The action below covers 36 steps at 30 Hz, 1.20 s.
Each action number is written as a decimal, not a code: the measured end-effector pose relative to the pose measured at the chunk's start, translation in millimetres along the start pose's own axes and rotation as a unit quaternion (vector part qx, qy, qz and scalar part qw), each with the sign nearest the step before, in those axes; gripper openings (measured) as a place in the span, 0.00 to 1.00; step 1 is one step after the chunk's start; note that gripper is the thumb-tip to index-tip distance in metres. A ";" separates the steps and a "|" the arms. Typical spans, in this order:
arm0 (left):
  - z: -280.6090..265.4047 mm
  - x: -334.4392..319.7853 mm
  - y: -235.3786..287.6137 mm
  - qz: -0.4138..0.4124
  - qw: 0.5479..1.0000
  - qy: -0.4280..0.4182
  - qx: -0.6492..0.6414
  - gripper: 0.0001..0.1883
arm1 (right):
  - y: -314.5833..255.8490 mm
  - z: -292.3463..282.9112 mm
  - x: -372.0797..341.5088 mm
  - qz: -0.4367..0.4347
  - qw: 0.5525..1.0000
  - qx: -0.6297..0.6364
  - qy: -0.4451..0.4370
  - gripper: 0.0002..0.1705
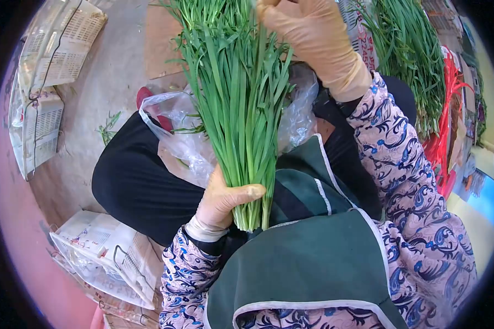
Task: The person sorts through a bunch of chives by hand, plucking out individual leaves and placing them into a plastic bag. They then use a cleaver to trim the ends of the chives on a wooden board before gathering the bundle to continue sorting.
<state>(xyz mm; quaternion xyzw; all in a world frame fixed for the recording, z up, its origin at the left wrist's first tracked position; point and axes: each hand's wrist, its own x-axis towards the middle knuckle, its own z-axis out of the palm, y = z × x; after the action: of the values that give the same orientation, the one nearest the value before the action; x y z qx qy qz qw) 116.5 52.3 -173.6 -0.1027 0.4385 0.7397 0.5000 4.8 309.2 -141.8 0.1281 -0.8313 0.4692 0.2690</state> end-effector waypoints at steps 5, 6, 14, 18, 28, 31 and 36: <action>-5.4 -0.4 -3.0 0.006 1.000 -0.001 -0.026 0.39 | 8.3 -24.9 5.9 0.105 0.989 0.075 0.076 0.04; -5.9 -0.8 -3.4 0.010 0.999 0.002 -0.035 0.39 | 11.5 -31.5 8.1 0.128 0.978 0.137 0.088 0.05; -9.1 -11.3 -5.7 0.028 0.998 0.053 -0.033 0.34 | -37.3 -90.3 2.4 0.202 0.942 0.239 0.118 0.05; -19.5 -15.4 -14.8 0.066 0.993 0.084 -0.040 0.30 | -58.9 -101.0 -9.2 0.181 0.950 0.230 0.105 0.04; -45.1 -39.4 -22.0 0.062 0.981 0.112 -0.145 0.27 | -28.3 -127.9 -35.5 0.217 0.927 0.276 0.130 0.03; -36.3 -42.6 -17.4 0.105 0.974 0.104 -0.170 0.29 | -30.8 -113.1 -42.5 0.244 0.921 0.290 0.094 0.04; -21.9 -58.4 -9.8 0.137 0.970 0.090 -0.181 0.31 | -23.2 -81.3 -64.4 0.323 0.876 0.357 -0.021 0.07</action>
<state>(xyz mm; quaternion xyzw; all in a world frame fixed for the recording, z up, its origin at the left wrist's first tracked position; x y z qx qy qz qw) 146.3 -1.0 -157.4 -0.1967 0.3505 0.8559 0.3255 95.1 363.5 -128.1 -0.0503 -0.6077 0.7923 0.0208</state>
